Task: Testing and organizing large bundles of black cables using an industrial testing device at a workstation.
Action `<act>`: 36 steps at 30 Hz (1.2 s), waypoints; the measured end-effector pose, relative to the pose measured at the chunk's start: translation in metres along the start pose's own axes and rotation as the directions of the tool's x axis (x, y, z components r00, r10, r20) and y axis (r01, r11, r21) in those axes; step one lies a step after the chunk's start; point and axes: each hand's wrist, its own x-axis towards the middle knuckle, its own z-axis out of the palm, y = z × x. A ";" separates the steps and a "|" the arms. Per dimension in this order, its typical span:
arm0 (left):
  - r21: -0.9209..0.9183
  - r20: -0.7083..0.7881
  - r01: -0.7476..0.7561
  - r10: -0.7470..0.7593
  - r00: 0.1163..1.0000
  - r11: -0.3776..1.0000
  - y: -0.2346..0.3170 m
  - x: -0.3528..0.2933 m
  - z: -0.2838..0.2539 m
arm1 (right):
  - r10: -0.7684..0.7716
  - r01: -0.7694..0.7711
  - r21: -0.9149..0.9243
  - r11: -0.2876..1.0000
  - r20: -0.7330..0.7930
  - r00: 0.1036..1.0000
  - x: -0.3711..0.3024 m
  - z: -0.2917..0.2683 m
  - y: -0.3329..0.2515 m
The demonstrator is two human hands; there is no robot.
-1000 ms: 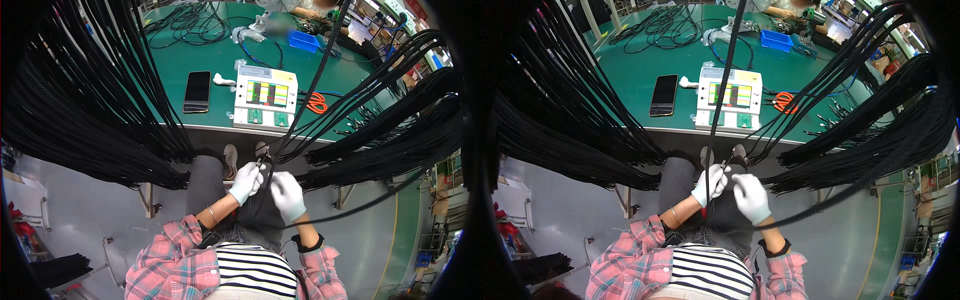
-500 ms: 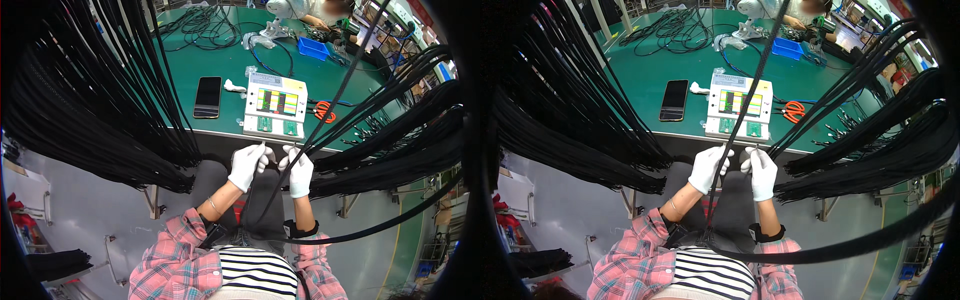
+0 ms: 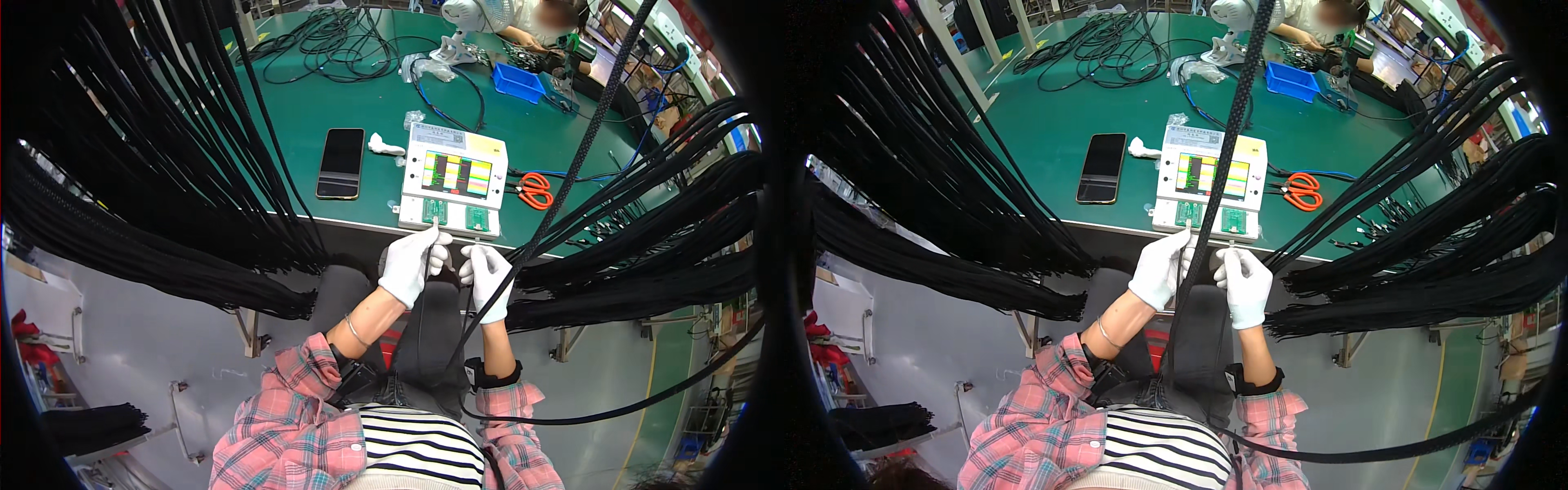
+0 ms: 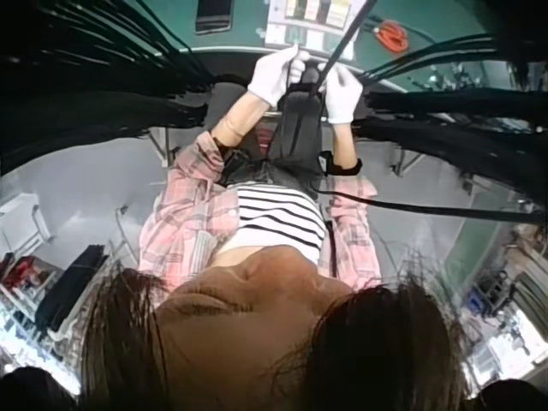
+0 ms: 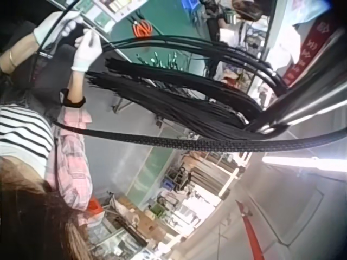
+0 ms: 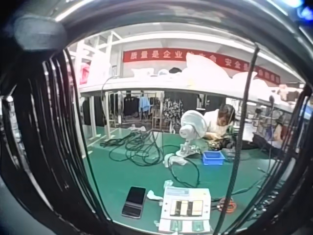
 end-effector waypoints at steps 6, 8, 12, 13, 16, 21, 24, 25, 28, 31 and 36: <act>0.006 -0.135 -0.041 0.042 0.990 0.999 -0.001 -0.005 0.013 | -0.007 0.008 -0.026 1.000 0.005 1.000 0.001 -0.002 0.002; -0.020 -0.137 -0.039 0.036 0.990 0.999 0.000 -0.003 0.018 | -0.008 0.007 -0.026 1.000 -0.010 1.000 0.002 -0.002 0.002; -0.120 -0.146 -0.036 0.018 0.989 0.992 0.002 0.005 0.022 | -0.031 0.030 -0.037 0.999 -0.044 0.999 0.004 0.001 0.000; -0.174 -0.085 0.007 -0.022 0.996 0.985 0.001 0.009 0.014 | -0.034 0.033 -0.028 0.999 -0.048 0.998 0.005 0.002 0.000; -0.131 -0.053 -0.002 -0.005 0.999 0.991 0.002 0.010 0.010 | -0.045 0.044 -0.027 0.999 -0.049 0.998 0.008 0.001 -0.001; -0.038 -0.041 0.012 -0.013 0.999 0.999 -0.001 0.001 0.006 | -0.048 0.047 -0.041 0.998 -0.019 0.999 0.014 -0.003 0.006; -0.134 0.453 0.383 -0.287 0.844 0.914 -0.031 0.015 -0.076 | -0.044 0.045 -0.041 0.998 0.019 0.999 0.015 0.002 0.000; 0.379 0.271 0.187 -0.302 0.914 0.906 -0.046 -0.001 -0.071 | -0.030 0.030 -0.055 0.998 0.017 0.999 0.016 -0.004 0.002; 0.927 0.113 0.061 -0.430 0.895 0.370 -0.078 -0.047 -0.069 | -0.028 0.032 -0.048 0.998 0.068 0.997 0.017 -0.004 -0.003; 0.967 0.214 -0.112 -0.494 0.842 0.229 -0.104 -0.066 -0.066 | -0.004 0.009 -0.055 0.998 0.083 0.997 0.017 0.001 -0.007; 0.853 0.519 -0.454 -0.502 0.692 0.256 -0.118 -0.086 -0.030 | -0.033 0.035 -0.026 0.999 0.084 0.996 0.025 -0.004 -0.007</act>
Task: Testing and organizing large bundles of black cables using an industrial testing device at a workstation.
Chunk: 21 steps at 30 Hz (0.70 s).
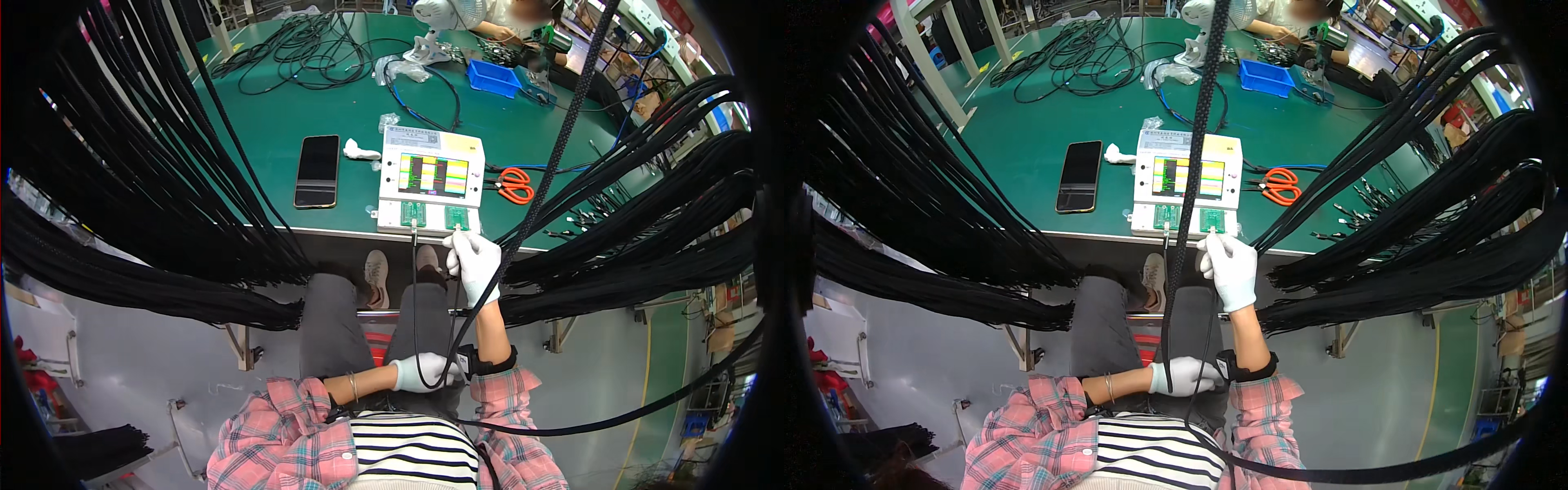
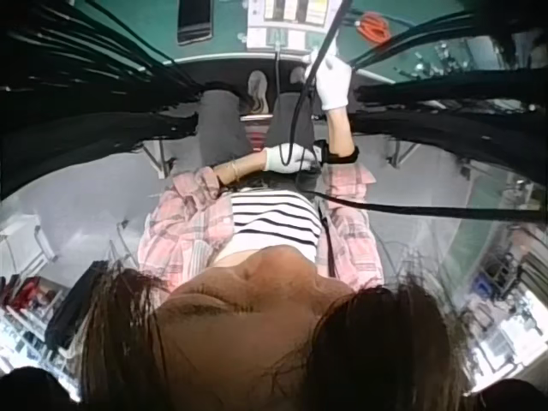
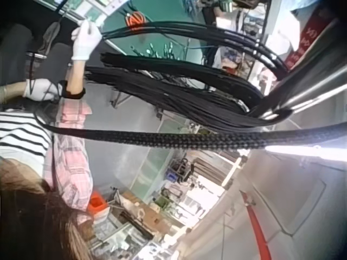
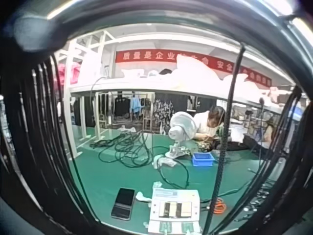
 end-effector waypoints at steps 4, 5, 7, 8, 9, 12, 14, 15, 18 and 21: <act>0.077 -0.166 -0.297 0.306 0.937 0.952 0.026 0.003 0.006 | 0.044 -0.045 -0.033 0.998 -0.012 0.999 0.000 -0.005 -0.008; 0.119 -0.232 -0.357 0.375 0.897 0.927 0.041 0.003 -0.003 | -0.013 0.003 -0.211 0.978 -0.046 0.999 -0.004 -0.007 -0.016; 0.210 -0.492 -0.385 0.437 0.753 0.899 0.081 -0.007 -0.032 | -0.405 0.280 -0.798 0.534 0.049 0.913 -0.013 -0.019 -0.035; 0.215 -0.628 -0.344 0.399 0.668 0.914 0.086 -0.018 -0.053 | -0.341 0.226 -0.813 0.537 0.035 0.939 -0.027 -0.013 -0.070; -0.094 -0.862 -0.379 0.115 0.493 0.921 0.103 -0.030 -0.068 | -0.422 0.318 -0.707 0.632 0.030 0.906 -0.043 -0.012 -0.106; -0.122 -0.990 -0.824 -0.127 0.061 0.553 0.070 -0.064 -0.131 | -0.901 0.435 -0.900 -0.039 0.220 0.374 -0.083 -0.047 -0.206; -0.283 -0.936 -0.826 -0.327 0.128 0.488 0.034 -0.078 -0.160 | -0.986 0.364 -0.919 0.149 -0.108 0.130 -0.091 -0.053 -0.260; -0.344 -0.926 -0.821 -0.308 0.217 0.456 0.046 -0.066 -0.162 | -1.000 0.236 -0.972 -0.021 0.022 0.000 -0.089 -0.059 -0.290; -0.439 -0.894 -0.758 -0.153 0.421 0.482 0.072 -0.035 -0.150 | -0.918 -0.060 -0.917 -0.394 0.395 -0.013 -0.069 -0.095 -0.341; -0.399 -0.866 -0.598 -0.072 0.494 0.696 0.086 -0.008 -0.134 | -0.896 -0.098 -0.893 -0.440 0.444 -0.021 -0.064 -0.085 -0.352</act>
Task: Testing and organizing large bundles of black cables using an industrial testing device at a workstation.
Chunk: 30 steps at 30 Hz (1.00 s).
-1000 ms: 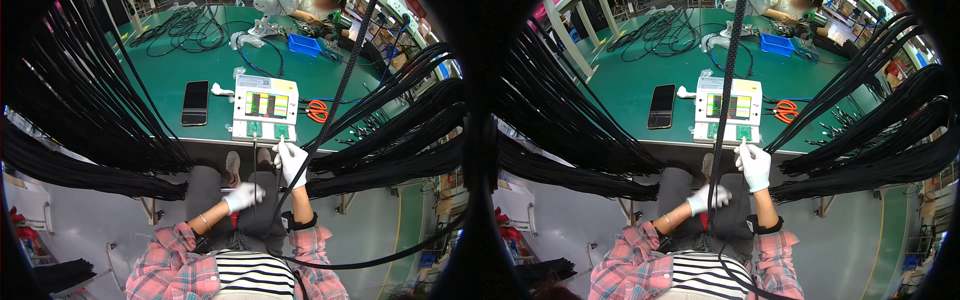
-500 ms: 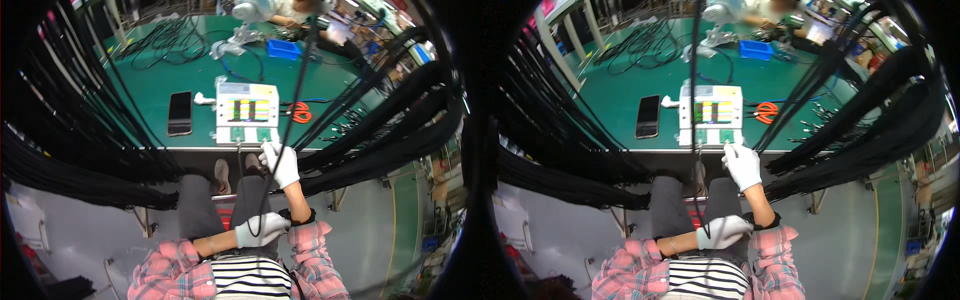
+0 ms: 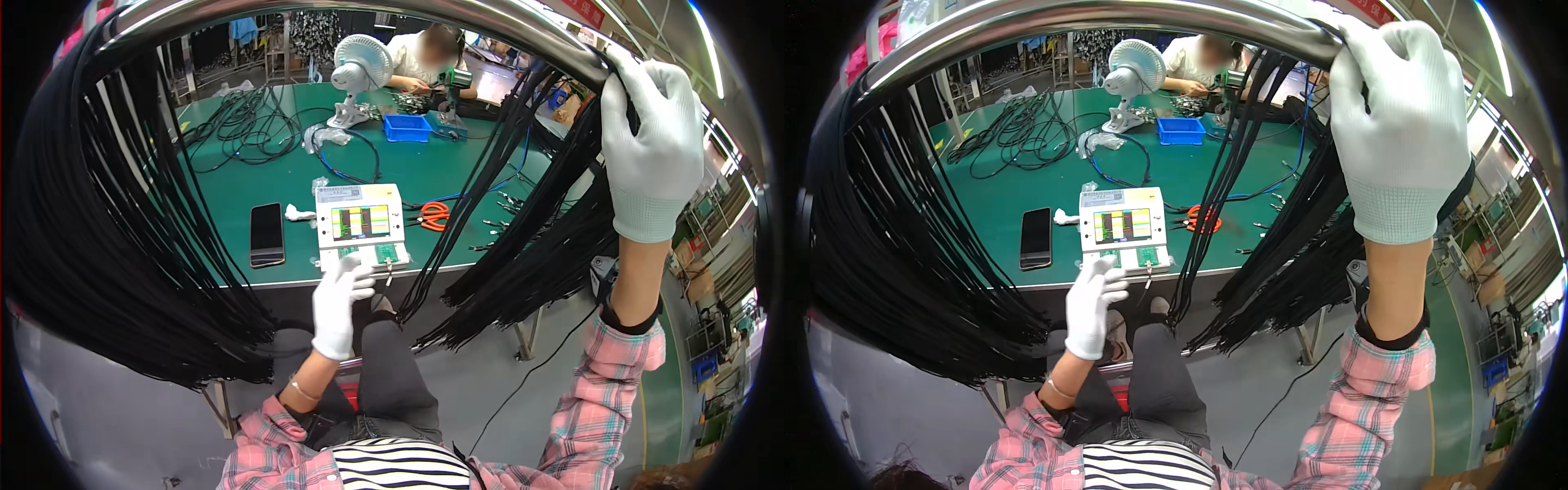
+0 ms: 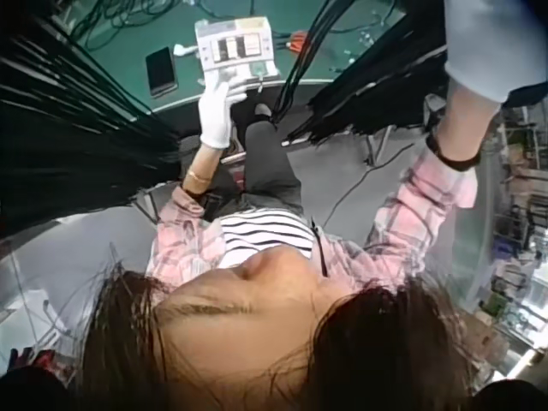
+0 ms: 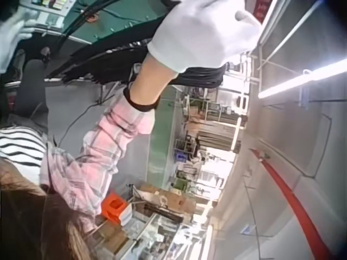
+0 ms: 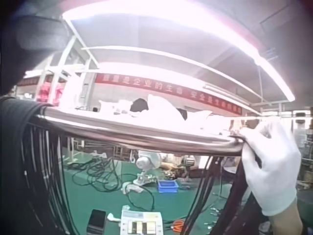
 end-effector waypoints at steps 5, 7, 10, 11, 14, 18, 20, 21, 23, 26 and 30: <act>0.218 0.151 -0.108 0.075 0.986 0.970 -0.016 0.011 0.033 | 0.026 -0.086 0.345 0.935 0.176 0.984 0.031 -0.004 -0.029; 0.284 0.194 -0.214 0.163 0.967 0.935 -0.022 0.016 0.044 | -0.059 -0.033 0.544 0.839 0.151 0.987 0.035 0.004 -0.015; 0.429 0.198 -0.246 0.175 0.965 0.869 -0.021 0.018 0.047 | 0.007 -0.094 0.427 0.900 0.201 0.980 0.033 0.014 -0.011; 0.462 0.226 -0.323 0.242 0.943 0.826 -0.023 0.019 0.050 | 0.027 -0.107 0.373 0.922 0.213 0.977 0.035 0.014 -0.008; 0.442 0.256 -0.341 0.247 0.935 0.830 -0.021 0.012 0.054 | 0.059 -0.079 0.071 0.994 0.249 0.967 0.039 0.011 0.005; 0.484 0.259 -0.410 0.321 0.911 0.774 -0.028 0.014 0.048 | 0.281 -0.394 0.479 0.784 0.291 0.914 0.039 0.003 -0.014; 0.435 0.221 -0.392 0.326 0.919 0.811 -0.029 0.017 0.040 | 0.271 -0.401 0.565 0.721 0.302 0.914 0.033 0.003 -0.043; 0.359 0.209 -0.387 0.331 0.920 0.849 -0.026 0.016 0.043 | 0.264 -0.399 0.621 0.674 0.302 0.916 0.032 -0.003 -0.051; 0.293 0.168 -0.233 0.190 0.967 0.927 -0.023 0.010 0.042 | 0.249 -0.392 0.736 0.552 0.304 0.920 0.024 -0.008 -0.071; 0.401 0.250 -0.305 0.218 0.944 0.864 -0.033 0.000 0.027 | 0.432 -0.441 0.877 0.188 0.330 0.839 -0.027 0.006 -0.118; 0.566 0.232 -0.244 0.133 0.964 0.788 -0.039 -0.049 0.025 | -0.142 -0.849 0.391 -0.356 0.875 0.463 -0.167 0.017 -0.175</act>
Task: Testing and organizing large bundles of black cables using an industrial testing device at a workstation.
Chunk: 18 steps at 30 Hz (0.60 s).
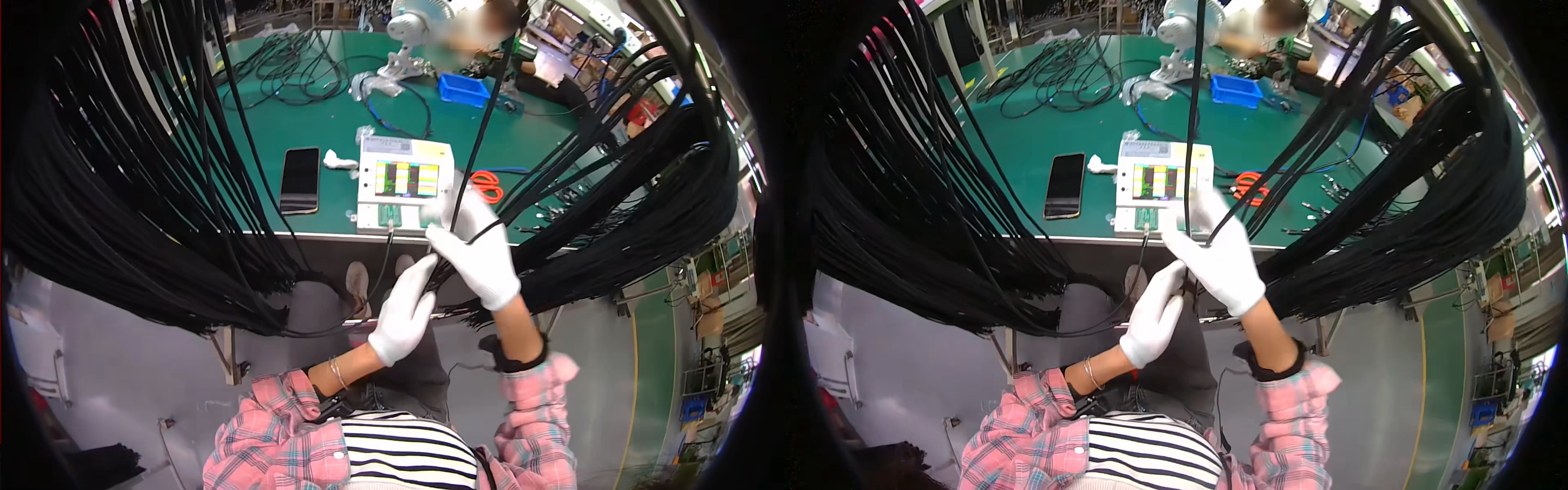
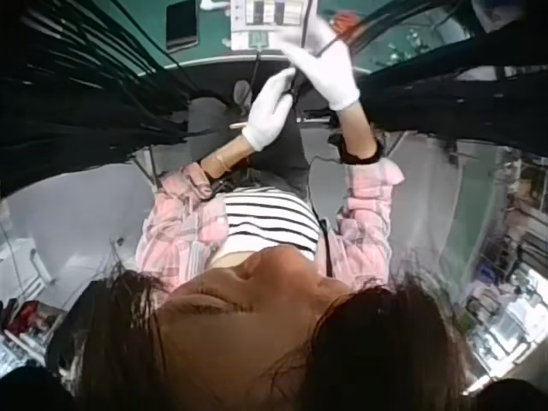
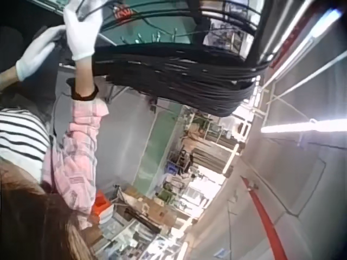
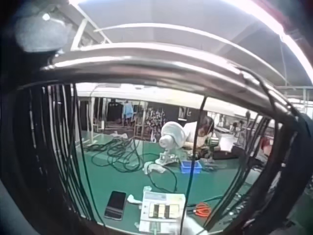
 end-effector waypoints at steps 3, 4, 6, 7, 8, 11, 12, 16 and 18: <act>-0.270 0.069 0.315 -0.308 0.949 0.910 -0.047 -0.053 0.003 | 0.426 -0.437 0.260 0.861 0.098 0.899 -0.054 0.011 0.075; -0.517 0.166 0.574 -0.583 0.795 0.635 -0.060 -0.058 0.003 | 0.448 -0.461 0.302 0.834 0.117 0.887 -0.067 0.018 0.081; -0.706 0.501 0.705 -0.756 0.421 -0.075 -0.102 -0.064 0.008 | 0.503 -0.523 0.305 0.796 0.148 0.852 -0.091 0.030 0.078; -0.721 0.535 0.680 -0.729 0.427 -0.131 -0.120 -0.061 0.014 | 0.492 -0.514 0.317 0.797 0.152 0.857 -0.105 0.033 0.076; -0.731 0.564 0.653 -0.715 0.412 -0.200 -0.157 -0.065 0.014 | 0.511 -0.572 0.256 0.779 0.268 0.817 -0.116 0.039 0.072; -0.680 0.538 0.696 -0.801 0.262 -0.230 -0.161 -0.040 0.018 | 0.465 -0.636 0.138 0.759 0.569 0.678 -0.141 0.037 0.039; -0.651 0.503 0.748 -0.812 0.295 -0.132 -0.161 -0.039 0.020 | 0.471 -0.637 0.063 0.768 0.618 0.629 -0.151 0.038 0.039; -0.561 0.291 0.776 -0.808 0.512 0.289 -0.110 -0.034 0.026 | 0.070 0.164 -0.566 0.808 0.369 0.927 -0.158 0.014 0.089; -0.530 0.194 0.731 -0.777 0.598 0.430 -0.086 -0.036 0.023 | 0.215 -0.158 -0.575 0.803 0.032 0.976 -0.148 0.016 0.094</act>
